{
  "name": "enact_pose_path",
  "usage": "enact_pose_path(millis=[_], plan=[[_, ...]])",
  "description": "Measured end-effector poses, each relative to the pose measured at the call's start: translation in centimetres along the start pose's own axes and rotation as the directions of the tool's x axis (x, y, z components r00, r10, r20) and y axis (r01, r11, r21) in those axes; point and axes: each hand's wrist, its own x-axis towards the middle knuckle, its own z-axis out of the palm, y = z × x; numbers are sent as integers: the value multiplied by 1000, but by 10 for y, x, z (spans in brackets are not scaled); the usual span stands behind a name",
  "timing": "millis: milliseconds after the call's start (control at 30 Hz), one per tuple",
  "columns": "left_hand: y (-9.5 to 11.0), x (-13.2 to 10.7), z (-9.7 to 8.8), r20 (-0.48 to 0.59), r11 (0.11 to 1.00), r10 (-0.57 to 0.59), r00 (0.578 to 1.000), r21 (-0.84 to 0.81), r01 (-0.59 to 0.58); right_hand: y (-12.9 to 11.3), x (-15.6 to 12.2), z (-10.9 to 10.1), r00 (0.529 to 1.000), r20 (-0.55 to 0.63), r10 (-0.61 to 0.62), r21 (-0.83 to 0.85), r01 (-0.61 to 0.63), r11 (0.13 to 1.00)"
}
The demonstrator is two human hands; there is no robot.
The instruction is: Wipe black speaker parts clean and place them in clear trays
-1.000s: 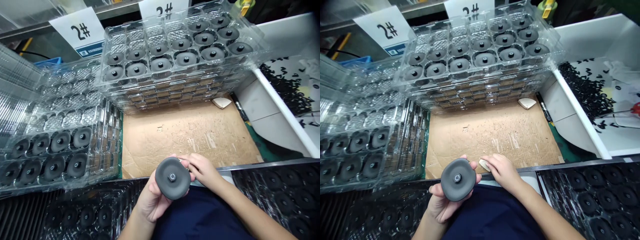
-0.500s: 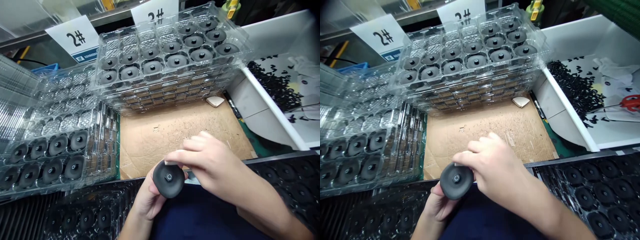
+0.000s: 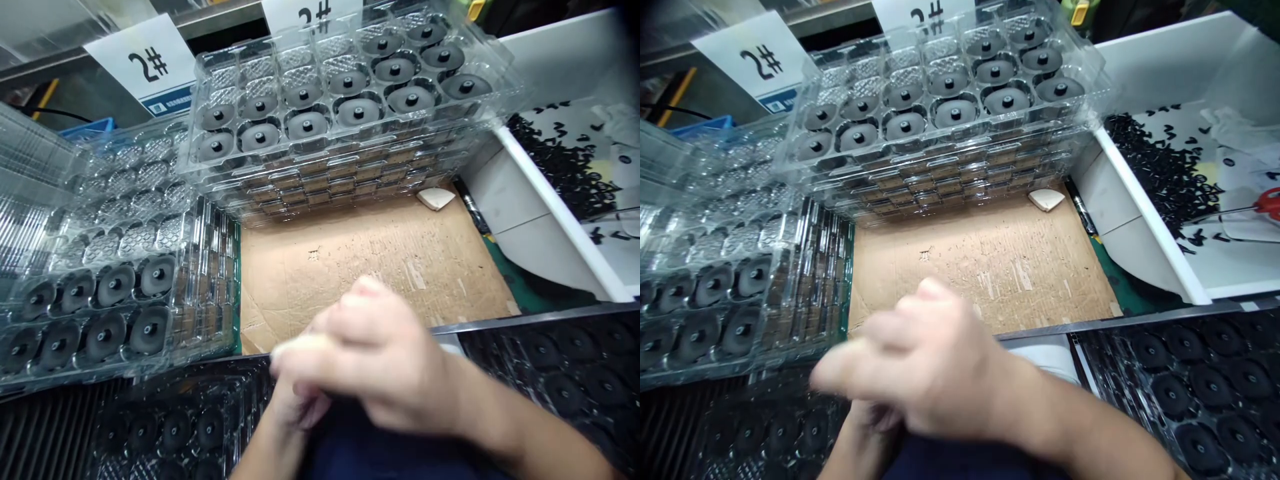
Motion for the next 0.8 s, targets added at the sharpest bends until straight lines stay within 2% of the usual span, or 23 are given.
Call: enact_pose_path(millis=[33, 100, 167, 267, 333, 400, 500, 533, 567, 633, 667, 733, 800], plan=[[1, 0, -1, 37, 999, 13, 999, -30, -12, 9, -4, 0, 993, -4, 118, 10, -118, 993], [5, 0, -4, 107, 994, 37, 994, -103, -26, 30, -18, 1, 927, 14, 375, -14, -375, 927], [9, -1, -7, 124, 988, 45, 991, -153, -26, 50, -41, 11, 858, 40, 512, -26, -512, 859], [9, -1, -12, 113, 979, 54, 992, -201, -30, 65, -78, 40, 835, 93, 542, -7, -544, 839], [8, 1, -12, 108, 974, 63, 992, -223, -37, 65, -91, 54, 830, 72, 553, -17, -553, 833], [6, 3, -10, 117, 971, 56, 992, -238, -27, 58, -89, 55, 812, 13, 583, -27, -582, 812], [6, 4, -4, 94, 970, 34, 995, -242, -11, 34, -58, 34, 788, -119, 604, -12, -610, 792], [6, 4, -2, 68, 973, 28, 997, -232, -11, 23, -44, 27, 794, -163, 586, -1, -594, 805], [6, 4, -1, 39, 976, 16, 999, -216, -7, 11, -32, 22, 822, -220, 525, 20, -534, 845], [7, 2, 0, -8, 985, -2, 1000, -174, 0, -10, -14, 17, 914, -223, 338, -6, -348, 938], [8, 1, -1, -19, 987, -4, 1000, -159, 1, -17, -9, 18, 942, -200, 268, -12, -276, 961], [8, 0, -4, -12, 986, 0, 1000, -168, -2, -26, -6, 21, 967, -57, 247, 32, -245, 969], [7, 1, -7, 6, 979, 3, 1000, -201, -2, -25, -6, 24, 945, 104, 309, 81, -318, 945]])
